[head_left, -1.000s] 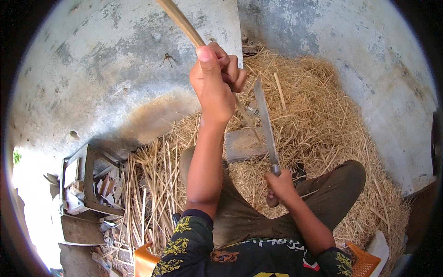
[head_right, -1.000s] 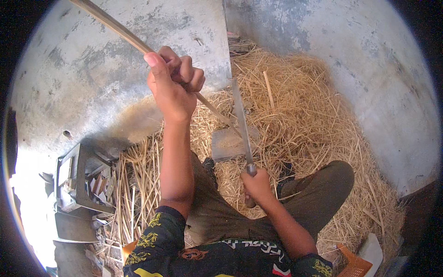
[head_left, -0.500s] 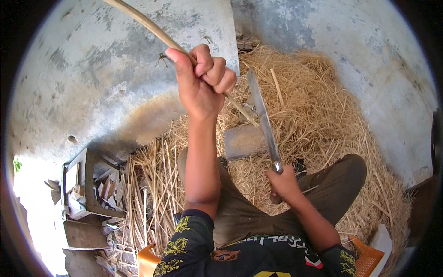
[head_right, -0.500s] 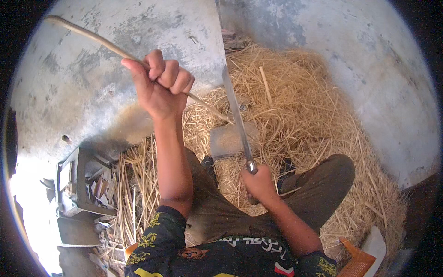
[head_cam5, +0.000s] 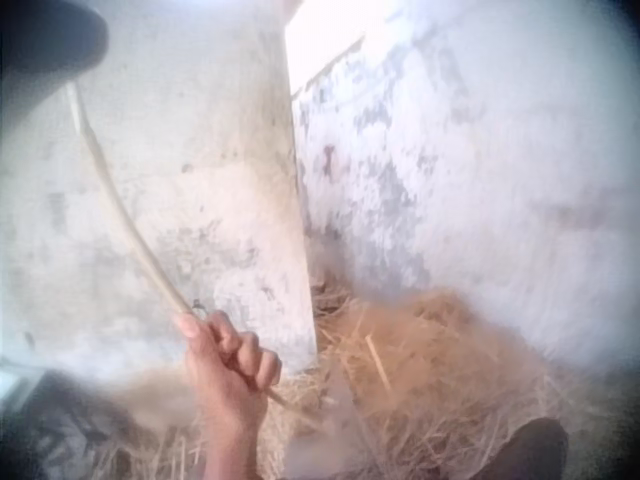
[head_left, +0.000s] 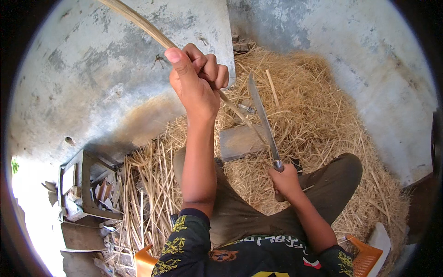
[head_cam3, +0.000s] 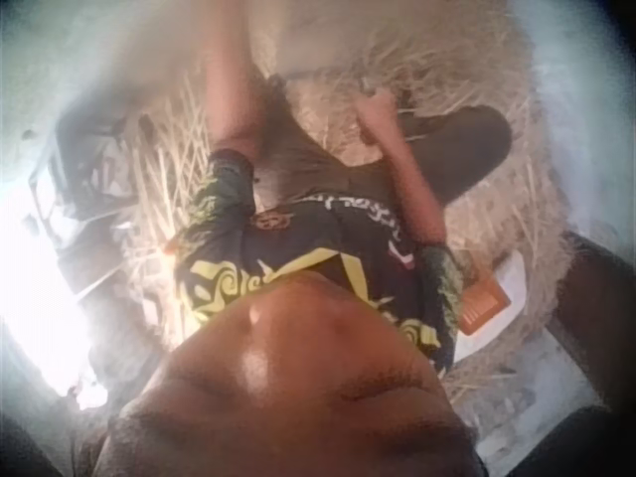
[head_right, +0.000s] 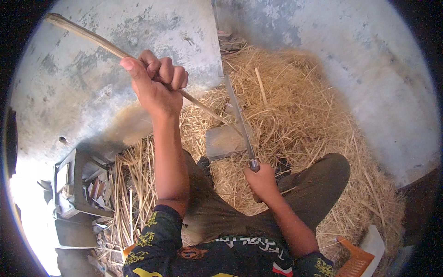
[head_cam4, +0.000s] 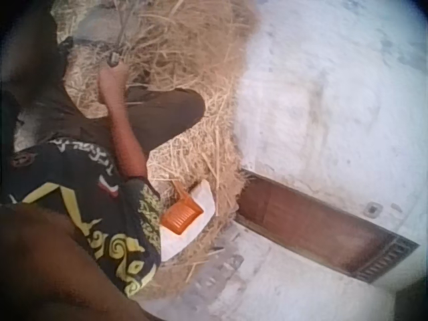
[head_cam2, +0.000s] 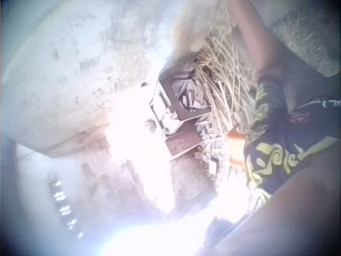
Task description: The person sits cross-legged on a bed of straw and uses a large knife to shave and smooth a thin wooden stick. They hold the stick in their left hand and repeatedly scrape the blade along its length to remove the outer layer, occasionally rotating the stick to work on different sides.
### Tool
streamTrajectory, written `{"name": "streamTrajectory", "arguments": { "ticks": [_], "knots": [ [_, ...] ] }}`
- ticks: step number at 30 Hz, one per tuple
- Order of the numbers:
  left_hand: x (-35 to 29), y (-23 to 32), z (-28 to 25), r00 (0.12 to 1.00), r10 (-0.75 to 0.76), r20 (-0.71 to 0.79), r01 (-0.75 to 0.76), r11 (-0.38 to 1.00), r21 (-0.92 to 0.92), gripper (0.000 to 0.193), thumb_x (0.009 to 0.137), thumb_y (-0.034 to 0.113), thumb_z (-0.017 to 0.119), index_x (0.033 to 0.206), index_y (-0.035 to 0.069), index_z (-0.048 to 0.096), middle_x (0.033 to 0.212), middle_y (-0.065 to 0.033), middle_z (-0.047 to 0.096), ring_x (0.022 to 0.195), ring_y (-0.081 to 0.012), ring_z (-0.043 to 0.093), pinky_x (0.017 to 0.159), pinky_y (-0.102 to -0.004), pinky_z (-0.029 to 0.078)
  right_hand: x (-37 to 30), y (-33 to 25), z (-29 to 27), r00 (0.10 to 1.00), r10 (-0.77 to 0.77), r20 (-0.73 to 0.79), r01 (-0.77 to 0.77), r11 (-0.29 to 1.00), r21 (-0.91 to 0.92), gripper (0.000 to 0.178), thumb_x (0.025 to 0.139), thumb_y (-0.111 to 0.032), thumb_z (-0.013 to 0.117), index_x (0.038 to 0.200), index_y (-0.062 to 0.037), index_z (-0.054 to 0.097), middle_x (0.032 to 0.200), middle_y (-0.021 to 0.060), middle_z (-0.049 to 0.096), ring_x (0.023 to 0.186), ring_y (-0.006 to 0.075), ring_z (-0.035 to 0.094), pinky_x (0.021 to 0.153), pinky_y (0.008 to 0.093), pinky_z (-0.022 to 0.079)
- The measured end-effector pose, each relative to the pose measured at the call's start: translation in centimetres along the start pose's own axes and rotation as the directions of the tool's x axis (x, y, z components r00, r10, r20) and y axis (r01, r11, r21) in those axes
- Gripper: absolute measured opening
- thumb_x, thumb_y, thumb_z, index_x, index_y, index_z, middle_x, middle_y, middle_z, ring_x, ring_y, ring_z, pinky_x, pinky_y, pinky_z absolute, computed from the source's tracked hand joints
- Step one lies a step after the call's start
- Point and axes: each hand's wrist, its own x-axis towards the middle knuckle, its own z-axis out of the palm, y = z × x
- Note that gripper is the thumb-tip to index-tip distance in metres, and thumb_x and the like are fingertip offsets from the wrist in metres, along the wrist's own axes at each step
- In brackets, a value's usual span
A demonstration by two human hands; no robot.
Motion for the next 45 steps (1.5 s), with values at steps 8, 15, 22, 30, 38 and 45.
{"name": "streamTrajectory", "arguments": {
  "ticks": [8, 15, 22, 30, 38, 45],
  "knots": [
    [-1.3, 1.2, 2.2, 0.999, 0.035, -0.021, -0.034, 0.998, 0.052, 0.064, 0.089, 0.074, 0.048, 0.068, 0.017, 0.027, 0.053, 0.0069, 0.016, 0.045, -0.0083, 0.010, 0.041, -0.0284, 0.012, -2.1, -2.6, -2.5, 0.991, -0.113, -0.069, 0.116, 0.992, 0.053, 0.033, 0.087, -0.019, 0.069, 0.062, -0.0041, 0.053, 0.051, -0.0002, 0.051, 0.042, 0.0110, 0.049, 0.042, 0.0334, 0.038],
    [-2.1, 4.1, 2.1, 0.997, 0.069, -0.016, -0.066, 0.989, 0.130, 0.063, 0.089, 0.073, 0.049, 0.068, 0.017, 0.029, 0.053, 0.0079, 0.018, 0.045, -0.0077, 0.012, 0.040, -0.0281, 0.012, -4.8, -6.0, -3.8, 0.997, -0.081, 0.014, 0.072, 0.939, 0.335, 0.032, 0.091, -0.016, 0.067, 0.064, -0.0065, 0.052, 0.049, -0.0028, 0.047, 0.038, 0.0069, 0.045, 0.038, 0.0273, 0.033],
    [-1.9, 1.7, 3.2, 0.994, 0.064, -0.089, -0.048, 0.985, 0.164, 0.066, 0.087, 0.075, 0.050, 0.069, 0.015, 0.028, 0.054, 0.0050, 0.017, 0.045, -0.0090, 0.013, 0.042, -0.0287, 0.012, -4.5, -6.3, -3.6, 0.994, -0.098, -0.047, 0.107, 0.952, 0.288, 0.032, 0.092, -0.016, 0.067, 0.065, -0.0067, 0.052, 0.049, -0.0020, 0.049, 0.039, 0.0076, 0.046, 0.038, 0.0275, 0.035],
    [-1.5, 1.3, 3.1, 0.993, 0.029, -0.112, -0.014, 0.991, 0.133, 0.064, 0.090, 0.072, 0.048, 0.069, 0.014, 0.031, 0.055, 0.0040, 0.019, 0.045, -0.0093, 0.014, 0.042, -0.0288, 0.013, -2.4, -0.2, 2.1, 0.991, -0.002, 0.136, -0.040, 0.950, 0.309, 0.030, 0.089, -0.015, 0.065, 0.063, -0.0063, 0.052, 0.049, 0.0009, 0.050, 0.042, 0.0105, 0.051, 0.038, 0.0302, 0.038],
    [-1.0, 2.7, 0.3, 1.000, 0.004, -0.012, -0.002, 0.995, 0.102, 0.060, 0.092, 0.069, 0.049, 0.071, 0.016, 0.032, 0.056, 0.0055, 0.019, 0.046, -0.0088, 0.013, 0.042, -0.0286, 0.014, -2.9, -2.4, -1.1, 1.000, 0.029, 0.007, -0.030, 0.973, 0.229, 0.034, 0.088, -0.019, 0.066, 0.060, -0.0060, 0.051, 0.048, 0.0010, 0.051, 0.037, 0.0119, 0.049, 0.038, 0.0305, 0.038],
    [-2.4, 4.0, 2.0, 0.999, -0.045, 0.018, 0.042, 0.991, 0.125, 0.060, 0.093, 0.071, 0.044, 0.068, 0.018, 0.030, 0.055, 0.0062, 0.020, 0.045, -0.0083, 0.014, 0.040, -0.0279, 0.013, -4.8, -3.5, -3.2, 0.997, -0.051, -0.056, 0.063, 0.968, 0.241, 0.033, 0.090, -0.018, 0.067, 0.063, -0.0067, 0.051, 0.048, -0.0011, 0.048, 0.038, 0.0095, 0.047, 0.038, 0.0289, 0.036]
  ]
}}
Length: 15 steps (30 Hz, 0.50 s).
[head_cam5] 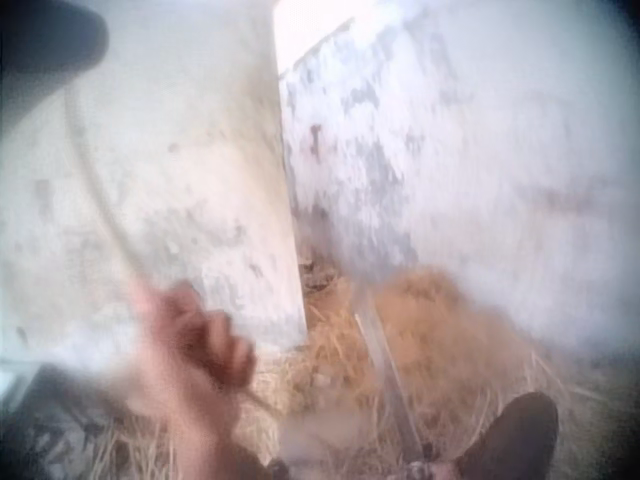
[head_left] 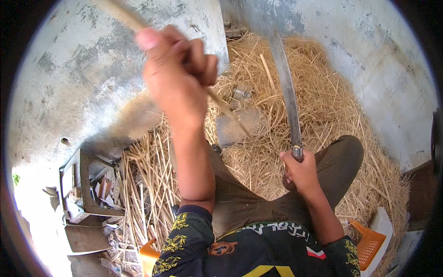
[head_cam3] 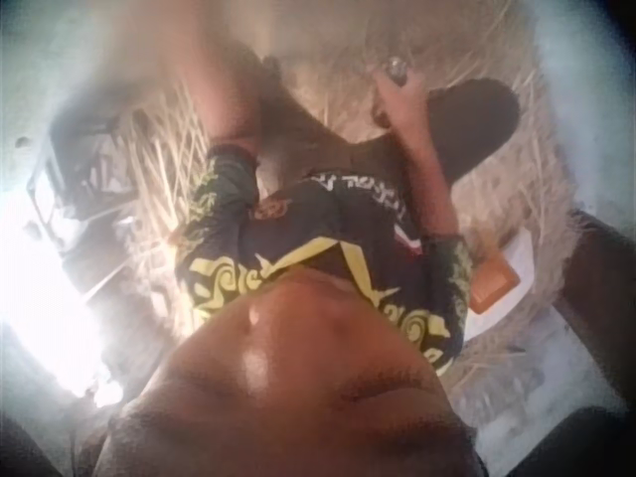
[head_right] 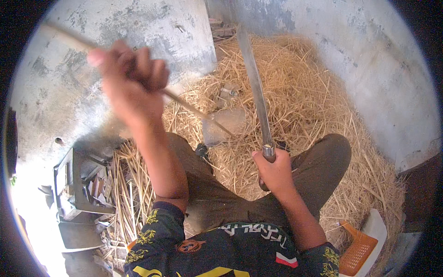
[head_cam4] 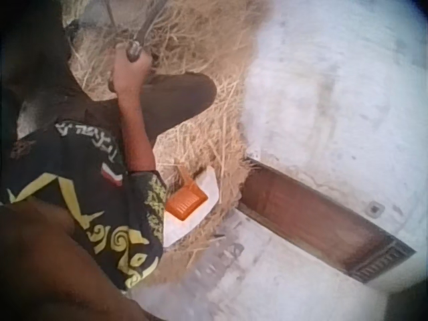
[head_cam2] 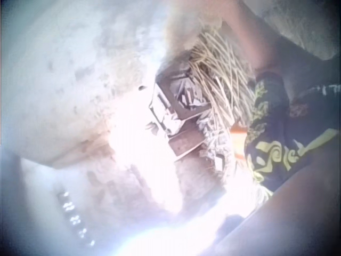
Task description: The person sits cross-legged on a bed of straw and uses a large knife to shave and smooth a thin wooden stick. They hold the stick in their left hand and repeatedly scrape the blade along its length to remove the outer layer, occasionally rotating the stick to work on different sides.
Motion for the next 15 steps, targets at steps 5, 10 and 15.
{"name": "streamTrajectory", "arguments": {
  "ticks": [5, 10, 15],
  "knots": [
    [0.2, -10.0, 1.3, 0.998, -0.014, 0.054, 0.011, 0.999, 0.052, 0.056, 0.101, 0.060, 0.040, 0.070, 0.013, 0.033, 0.055, 0.0033, 0.026, 0.045, -0.0080, 0.021, 0.041, -0.0278, 0.018, 0.2, -0.3, 0.6, 0.999, -0.034, 0.003, 0.034, 0.999, -0.039, 0.033, 0.091, -0.017, 0.067, 0.064, -0.0071, 0.051, 0.049, -0.0018, 0.048, 0.038, 0.0087, 0.046, 0.038, 0.0284, 0.035],
    [0.4, -10.3, 0.8, 0.998, -0.058, -0.004, 0.058, 0.998, -0.013, 0.060, 0.097, 0.064, 0.043, 0.069, 0.013, 0.031, 0.054, 0.0034, 0.022, 0.045, -0.0082, 0.017, 0.042, -0.0279, 0.015, 0.5, -0.4, 2.5, 0.990, -0.087, -0.113, 0.118, 0.944, 0.308, 0.032, 0.091, -0.017, 0.067, 0.065, -0.0073, 0.051, 0.051, -0.0006, 0.050, 0.039, 0.0090, 0.047, 0.038, 0.0289, 0.036],
    [-0.2, -9.8, 0.4, 0.997, -0.075, -0.025, 0.074, 0.997, -0.032, 0.062, 0.095, 0.068, 0.044, 0.068, 0.014, 0.030, 0.053, 0.0045, 0.020, 0.044, -0.0082, 0.015, 0.042, -0.0278, 0.014, 2.9, 8.9, 4.3, 0.914, 0.338, 0.226, -0.317, 0.940, -0.125, 0.024, 0.087, -0.016, 0.066, 0.073, -0.0055, 0.051, 0.055, 0.0028, 0.051, 0.039, 0.0113, 0.045, 0.036, 0.0324, 0.037]
  ]
}}
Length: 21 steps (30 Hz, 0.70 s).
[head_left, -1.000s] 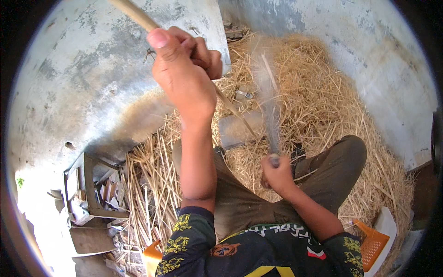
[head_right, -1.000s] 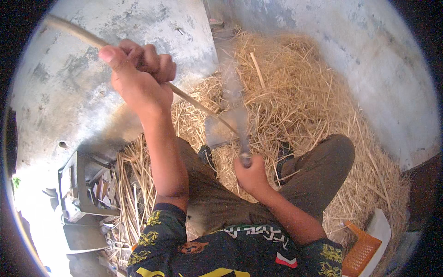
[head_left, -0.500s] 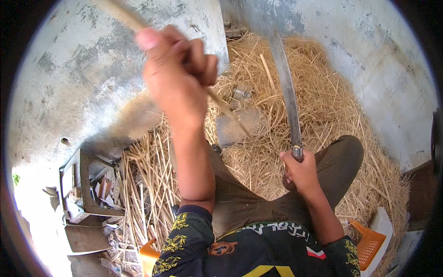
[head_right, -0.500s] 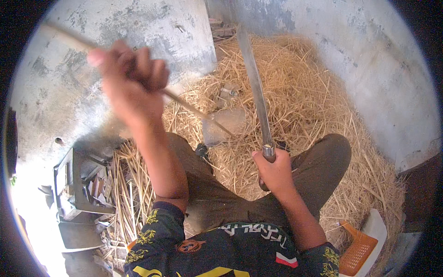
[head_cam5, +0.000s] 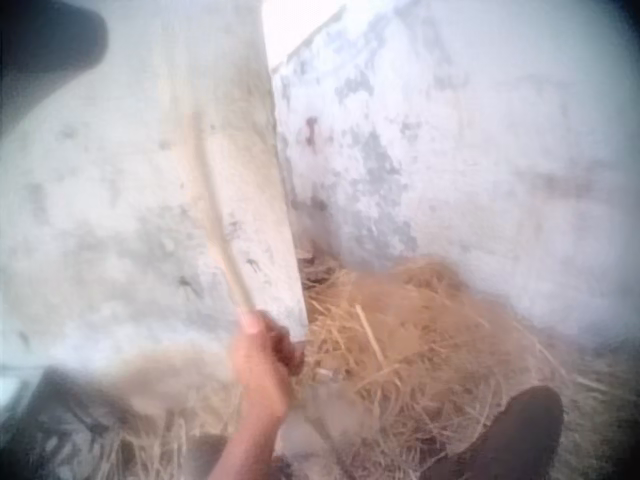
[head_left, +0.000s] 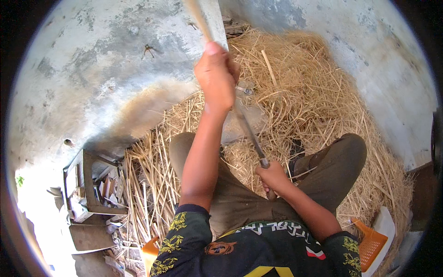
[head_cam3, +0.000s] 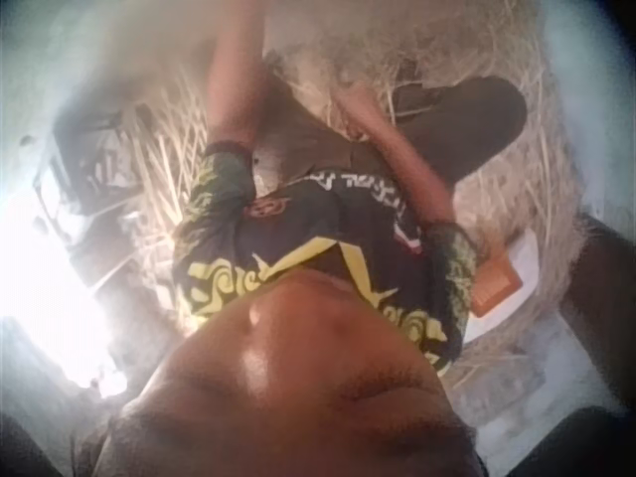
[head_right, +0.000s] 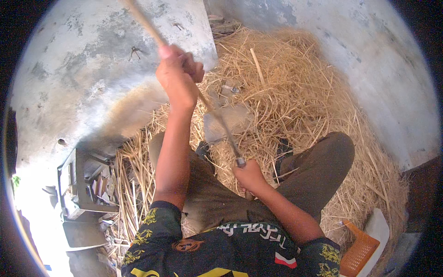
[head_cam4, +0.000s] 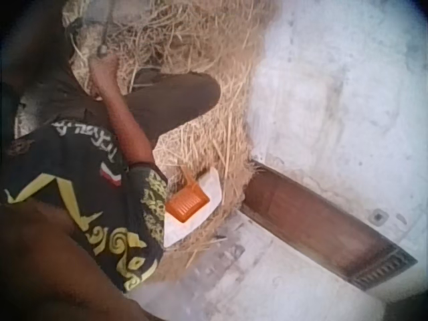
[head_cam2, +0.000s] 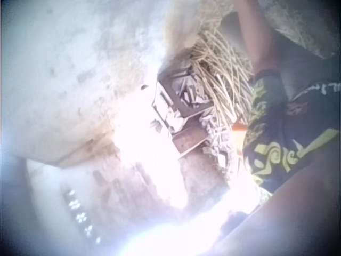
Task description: The person sits cross-legged on a bed of straw and uses a large knife to shave and smooth a thin wooden stick. They hold the stick in their left hand and repeatedly scrape the blade along its length to remove the outer layer, occasionally rotating the stick to work on different sides.
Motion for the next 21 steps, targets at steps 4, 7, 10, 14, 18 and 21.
{"name": "streamTrajectory", "arguments": {
  "ticks": [4, 7, 10, 14, 18, 21],
  "knots": [
    [0.8, 0.5, -3.2, 0.998, -0.061, 0.036, 0.062, 0.997, -0.049, 0.062, 0.094, 0.070, 0.042, 0.067, 0.016, 0.028, 0.052, 0.0058, 0.018, 0.044, -0.0083, 0.012, 0.041, -0.0281, 0.013, -0.9, -1.4, -1.5, 0.992, 0.098, -0.085, -0.073, 0.964, 0.257, 0.025, 0.086, -0.016, 0.066, 0.069, -0.0066, 0.050, 0.051, 0.0004, 0.045, 0.037, 0.0120, 0.042, 0.034, 0.0319, 0.035],
    [0.9, 1.1, -5.3, 0.971, -0.147, 0.190, 0.185, 0.963, -0.197, 0.061, 0.096, 0.070, 0.035, 0.066, 0.018, 0.027, 0.052, 0.0073, 0.015, 0.044, -0.0079, 0.009, 0.041, -0.0273, 0.012, -2.0, -4.6, -1.6, 0.981, -0.143, -0.128, 0.179, 0.923, 0.340, 0.025, 0.088, -0.014, 0.064, 0.069, -0.0067, 0.050, 0.051, 0.0004, 0.046, 0.037, 0.0114, 0.042, 0.034, 0.0309, 0.034],
    [1.0, 1.6, -6.0, 0.932, -0.146, 0.332, 0.249, 0.922, -0.295, 0.060, 0.097, 0.069, 0.031, 0.065, 0.018, 0.027, 0.051, 0.0077, 0.017, 0.044, -0.0068, 0.009, 0.040, -0.0257, 0.010, -1.8, -5.2, 0.8, 0.941, -0.238, -0.242, 0.330, 0.807, 0.490, 0.021, 0.088, -0.012, 0.063, 0.072, -0.0062, 0.050, 0.051, -0.0001, 0.044, 0.038, 0.0106, 0.042, 0.035, 0.0304, 0.036],
    [-0.3, 1.0, -4.6, 0.894, -0.254, 0.368, 0.327, 0.933, -0.152, 0.060, 0.097, 0.069, 0.029, 0.068, 0.018, 0.029, 0.051, 0.0072, 0.018, 0.043, -0.0070, 0.011, 0.038, -0.0258, 0.012, -0.8, -1.7, 2.2, 0.993, -0.118, -0.030, 0.122, 0.946, 0.300, 0.020, 0.087, -0.010, 0.062, 0.072, -0.0056, 0.049, 0.051, 0.0018, 0.043, 0.038, 0.0123, 0.043, 0.035, 0.0319, 0.037],
    [0.6, 1.4, -5.9, 0.934, -0.208, 0.289, 0.298, 0.902, -0.313, 0.063, 0.097, 0.069, 0.030, 0.064, 0.016, 0.027, 0.051, 0.0055, 0.017, 0.043, -0.0076, 0.012, 0.039, -0.0260, 0.012, -1.6, -3.5, -0.2, 0.981, -0.120, -0.153, 0.146, 0.974, 0.175, 0.021, 0.087, -0.009, 0.063, 0.073, -0.0054, 0.047, 0.051, 0.0012, 0.044, 0.036, 0.0117, 0.041, 0.034, 0.0315, 0.035],
    [0.2, 1.5, -4.6, 0.984, -0.152, 0.097, 0.162, 0.981, -0.106, 0.064, 0.091, 0.075, 0.037, 0.066, 0.017, 0.027, 0.053, 0.0068, 0.016, 0.045, -0.0082, 0.009, 0.041, -0.0273, 0.012, -3.3, -6.6, -0.5, 0.928, -0.235, -0.290, 0.323, 0.895, 0.308, 0.024, 0.087, -0.011, 0.063, 0.070, -0.0067, 0.048, 0.051, 0.0007, 0.045, 0.036, 0.0111, 0.042, 0.035, 0.0304, 0.035]
  ]
}}
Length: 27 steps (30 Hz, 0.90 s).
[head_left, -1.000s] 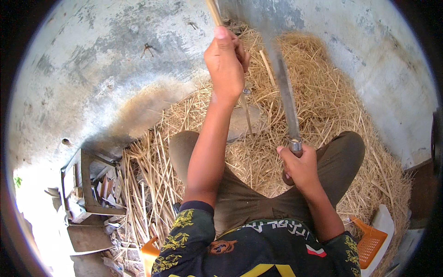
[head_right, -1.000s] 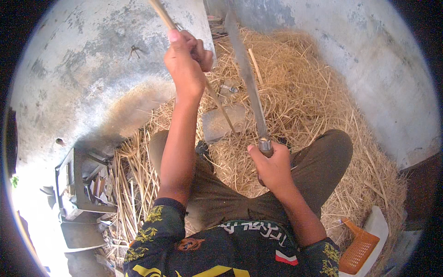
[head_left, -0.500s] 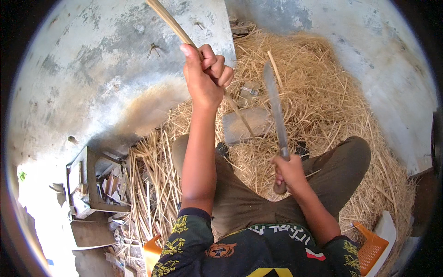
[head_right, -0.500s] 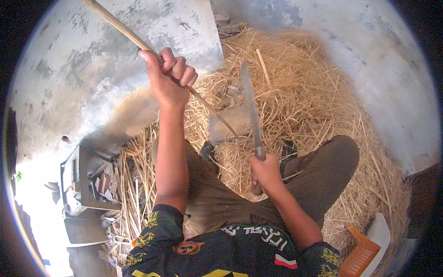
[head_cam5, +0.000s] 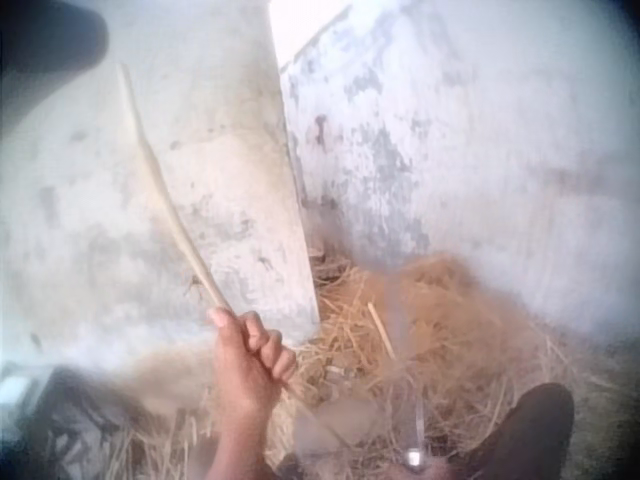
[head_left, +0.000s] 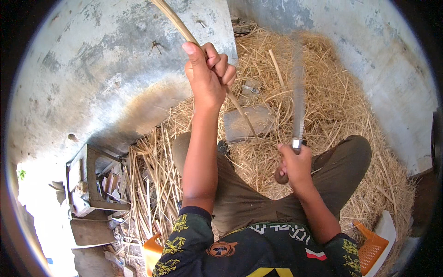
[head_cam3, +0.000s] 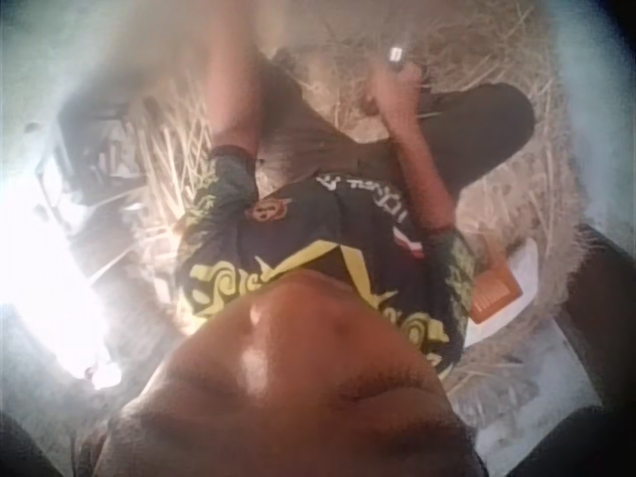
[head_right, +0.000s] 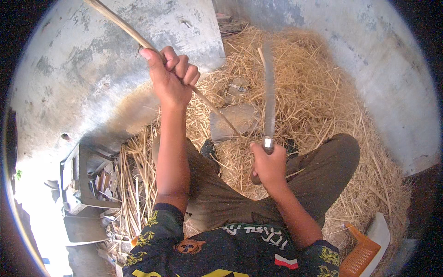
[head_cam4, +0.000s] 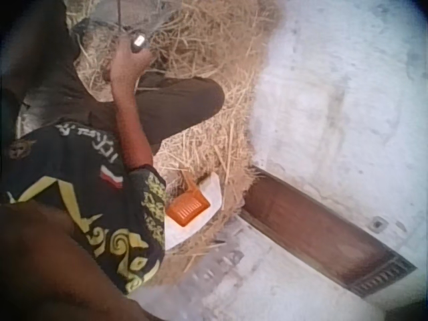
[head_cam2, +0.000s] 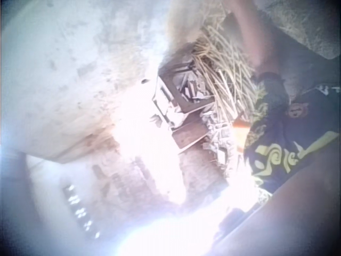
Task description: The person sits cross-legged on a bed of straw and uses a large knife to shave and smooth a thin wooden stick. They hold the stick in their left hand and repeatedly scrape the blade along its length to remove the outer layer, occasionally rotating the stick to work on different sides.
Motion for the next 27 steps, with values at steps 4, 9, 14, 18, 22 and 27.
{"name": "streamTrajectory", "arguments": {
  "ticks": [4, 9, 14, 18, 22, 27],
  "knots": [
    [0.0, -0.4, 1.7, 0.989, 0.067, -0.130, -0.059, 0.996, 0.070, 0.067, 0.089, 0.078, 0.039, 0.066, 0.016, 0.027, 0.052, 0.0054, 0.016, 0.044, -0.0087, 0.013, 0.042, -0.0271, 0.014, -0.3, 3.2, 1.3, 0.998, -0.048, 0.045, 0.043, 0.992, 0.115, 0.025, 0.087, -0.015, 0.063, 0.068, -0.0066, 0.049, 0.050, 0.0009, 0.045, 0.039, 0.0120, 0.044, 0.036, 0.0310, 0.036],
    [-0.4, -1.1, 1.4, 0.988, 0.087, -0.125, -0.073, 0.991, 0.112, 0.066, 0.089, 0.076, 0.042, 0.066, 0.016, 0.027, 0.051, 0.0049, 0.019, 0.043, -0.0085, 0.014, 0.040, -0.0276, 0.015, 1.0, 6.2, -0.2, 0.925, 0.366, 0.102, -0.340, 0.917, -0.208, 0.017, 0.086, -0.011, 0.062, 0.074, -0.0045, 0.052, 0.052, 0.0000, 0.044, 0.036, 0.0111, 0.041, 0.035, 0.0300, 0.034],
    [-0.3, -0.5, 1.0, 0.992, 0.073, -0.102, -0.061, 0.992, 0.110, 0.067, 0.089, 0.077, 0.042, 0.066, 0.016, 0.027, 0.052, 0.0049, 0.018, 0.043, -0.0087, 0.014, 0.041, -0.0276, 0.016, 0.3, 2.0, -0.6, 0.996, 0.057, 0.068, -0.051, 0.994, -0.093, 0.025, 0.085, -0.015, 0.064, 0.067, -0.0043, 0.050, 0.049, 0.0022, 0.046, 0.036, 0.0143, 0.044, 0.036, 0.0321, 0.037],
    [0.0, -1.0, 0.6, 0.986, 0.083, -0.142, -0.070, 0.993, 0.096, 0.067, 0.090, 0.077, 0.040, 0.066, 0.015, 0.027, 0.052, 0.0048, 0.018, 0.043, -0.0091, 0.014, 0.041, -0.0281, 0.016, 0.2, 3.8, 0.9, 0.995, 0.083, 0.057, -0.087, 0.994, 0.065, 0.020, 0.087, -0.015, 0.063, 0.076, -0.0045, 0.050, 0.050, 0.0025, 0.046, 0.036, 0.0149, 0.043, 0.035, 0.0331, 0.036],
    [-0.8, -1.7, 1.8, 0.985, 0.011, -0.171, -0.004, 0.999, 0.041, 0.066, 0.091, 0.076, 0.040, 0.065, 0.016, 0.027, 0.052, 0.0049, 0.018, 0.043, -0.0092, 0.014, 0.041, -0.0281, 0.016, 1.5, 4.7, -0.2, 0.889, 0.389, 0.241, -0.383, 0.921, -0.073, 0.020, 0.085, -0.012, 0.063, 0.076, -0.0080, 0.046, 0.053, -0.0023, 0.041, 0.038, 0.0100, 0.038, 0.035, 0.0292, 0.032],
    [-0.8, 0.0, 1.4, 0.993, 0.053, -0.106, -0.043, 0.994, 0.097, 0.065, 0.091, 0.075, 0.041, 0.065, 0.017, 0.027, 0.052, 0.0053, 0.018, 0.043, -0.0092, 0.013, 0.041, -0.0284, 0.016, 1.5, -1.3, -2.5, 0.971, 0.195, 0.137, -0.209, 0.974, 0.092, 0.021, 0.084, -0.013, 0.066, 0.078, -0.0077, 0.047, 0.054, -0.0028, 0.042, 0.038, 0.0087, 0.039, 0.035, 0.0286, 0.033]
  ]
}}
